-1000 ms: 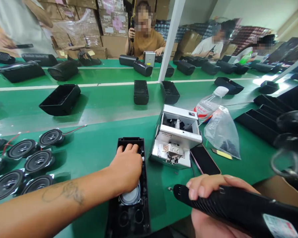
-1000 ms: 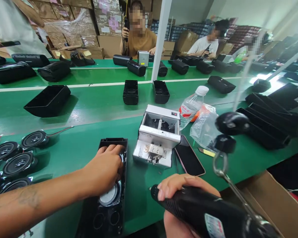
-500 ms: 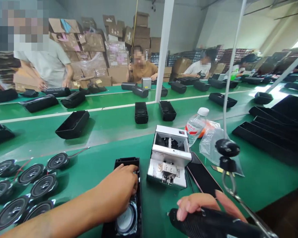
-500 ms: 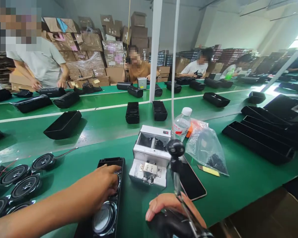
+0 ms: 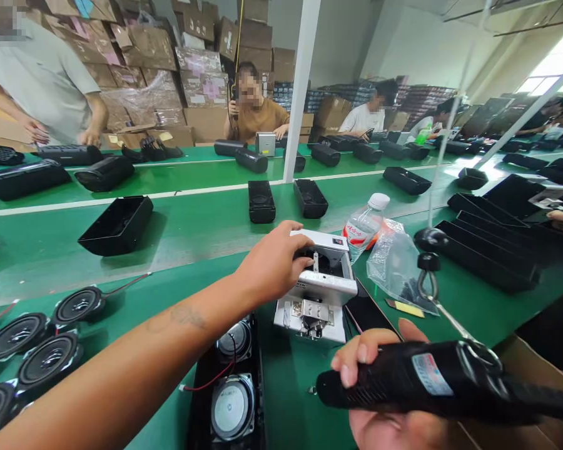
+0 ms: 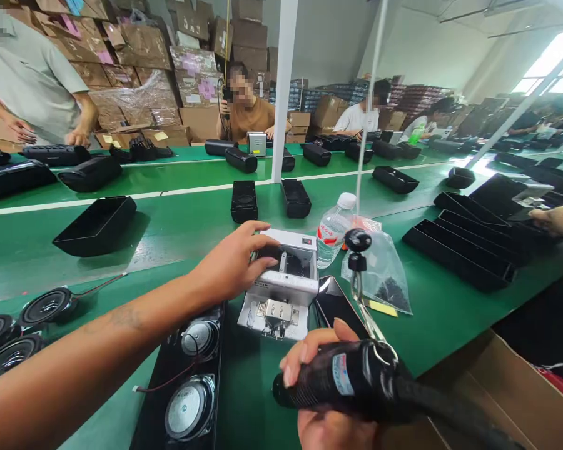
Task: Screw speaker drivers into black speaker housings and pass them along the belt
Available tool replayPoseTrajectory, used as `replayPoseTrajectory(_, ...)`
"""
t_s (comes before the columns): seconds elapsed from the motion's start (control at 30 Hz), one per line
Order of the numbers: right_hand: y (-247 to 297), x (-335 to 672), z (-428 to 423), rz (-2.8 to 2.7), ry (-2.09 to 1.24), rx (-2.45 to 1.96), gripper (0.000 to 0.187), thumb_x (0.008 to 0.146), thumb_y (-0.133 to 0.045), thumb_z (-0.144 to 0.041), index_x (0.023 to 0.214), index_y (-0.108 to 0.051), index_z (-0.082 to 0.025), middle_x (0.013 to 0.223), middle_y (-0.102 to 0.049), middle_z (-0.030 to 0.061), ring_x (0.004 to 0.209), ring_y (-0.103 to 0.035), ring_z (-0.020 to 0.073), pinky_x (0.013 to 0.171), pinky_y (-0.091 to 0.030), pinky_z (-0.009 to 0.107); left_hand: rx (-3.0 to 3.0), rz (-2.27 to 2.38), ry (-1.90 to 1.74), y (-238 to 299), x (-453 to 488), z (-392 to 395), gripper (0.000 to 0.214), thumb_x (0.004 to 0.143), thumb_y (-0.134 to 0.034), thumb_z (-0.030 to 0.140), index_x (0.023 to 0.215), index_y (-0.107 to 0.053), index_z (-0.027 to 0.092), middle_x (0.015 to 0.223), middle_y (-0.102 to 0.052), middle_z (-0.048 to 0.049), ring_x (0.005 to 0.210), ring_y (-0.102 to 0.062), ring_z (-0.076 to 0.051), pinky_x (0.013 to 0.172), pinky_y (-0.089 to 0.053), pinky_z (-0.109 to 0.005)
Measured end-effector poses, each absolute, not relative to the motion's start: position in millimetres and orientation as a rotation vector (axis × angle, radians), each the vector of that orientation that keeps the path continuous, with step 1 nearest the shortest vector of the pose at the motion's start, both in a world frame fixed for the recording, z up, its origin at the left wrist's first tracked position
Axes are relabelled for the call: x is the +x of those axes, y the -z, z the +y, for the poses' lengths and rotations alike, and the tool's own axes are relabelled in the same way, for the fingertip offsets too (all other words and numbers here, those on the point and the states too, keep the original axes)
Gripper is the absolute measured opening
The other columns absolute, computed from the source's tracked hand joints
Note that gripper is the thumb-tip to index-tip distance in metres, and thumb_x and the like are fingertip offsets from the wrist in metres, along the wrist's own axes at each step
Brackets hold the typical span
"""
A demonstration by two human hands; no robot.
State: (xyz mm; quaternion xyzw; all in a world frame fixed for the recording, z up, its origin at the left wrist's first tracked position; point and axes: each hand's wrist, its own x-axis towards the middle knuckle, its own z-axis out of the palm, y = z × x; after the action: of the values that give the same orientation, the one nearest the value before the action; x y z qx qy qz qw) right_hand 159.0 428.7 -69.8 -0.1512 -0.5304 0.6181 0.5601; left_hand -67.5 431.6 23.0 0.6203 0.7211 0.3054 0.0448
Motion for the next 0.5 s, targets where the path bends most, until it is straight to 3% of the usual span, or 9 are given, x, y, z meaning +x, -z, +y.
replayPoseTrajectory(0.1, 89.0, 149.0, 419.1, -1.349, -1.43, -0.291, 0.065, 0.108, -0.076, -0.048, 0.165, -0.045, -0.039, 0.089, -0.066, -0.0022, 0.061, -0.064, 0.0158, 0.062, -0.065, 0.037, 1.897, 2.231, -1.059, -6.5, -76.5, 389.5, 0.024, 0.103, -0.071, 0.015, 0.126, -0.078, 0.021, 0.159, -0.06, -0.0151, 0.147, -0.061, -0.031, 0.125, -0.051, -0.054)
replayPoseTrajectory(0.2, 86.4, 142.3, 416.8, -1.4, -1.411, -0.343, 0.068, 0.112, -0.066, -0.026, 0.171, -0.034, -0.037, 0.077, -0.061, -0.0062, 0.058, -0.061, 0.0138, 0.059, -0.061, 0.03, 1.839, 2.304, -1.127, 12.5, -86.1, 328.5, 0.019, 0.108, -0.064, 0.025, 0.121, -0.078, 0.027, 0.148, -0.067, -0.0113, 0.139, -0.067, -0.032, 0.115, -0.06, -0.058)
replayPoseTrajectory(0.27, 68.5, 138.2, 421.0, -1.359, -1.341, -0.376, 0.069, 0.11, -0.065, -0.02, 0.171, -0.035, -0.036, 0.076, -0.06, -0.0073, 0.055, -0.059, 0.0128, 0.056, -0.06, 0.029, 1.774, 2.382, -1.146, 26.9, -88.1, 292.3, 0.019, 0.11, -0.062, 0.032, 0.118, -0.078, 0.032, 0.143, -0.07, -0.008, 0.132, -0.071, -0.031, 0.107, -0.065, -0.057)
replayPoseTrajectory(0.4, 22.8, 124.2, 437.8, -1.316, -1.063, -0.327, 0.057, 0.105, -0.069, -0.016, 0.157, -0.051, -0.031, 0.079, -0.06, -0.0079, 0.054, -0.057, 0.0117, 0.054, -0.059, 0.03, 1.671, 2.431, -1.177, 54.8, -79.8, 247.2, 0.016, 0.109, -0.063, 0.036, 0.114, -0.077, 0.037, 0.141, -0.071, -0.0044, 0.125, -0.073, -0.029, 0.103, -0.068, -0.053)
replayPoseTrajectory(0.5, 6.0, 111.1, 451.0, -1.339, -0.982, -0.302, 0.068, 0.102, -0.072, -0.013, 0.161, -0.043, -0.03, 0.08, -0.06, -0.0094, 0.055, -0.056, 0.0124, 0.056, -0.058, 0.032, 1.67, 2.377, -1.154, 71.7, -70.7, 232.7, 0.016, 0.109, -0.063, 0.032, 0.118, -0.076, 0.037, 0.145, -0.069, -0.0039, 0.134, -0.068, -0.03, 0.108, -0.065, -0.052)
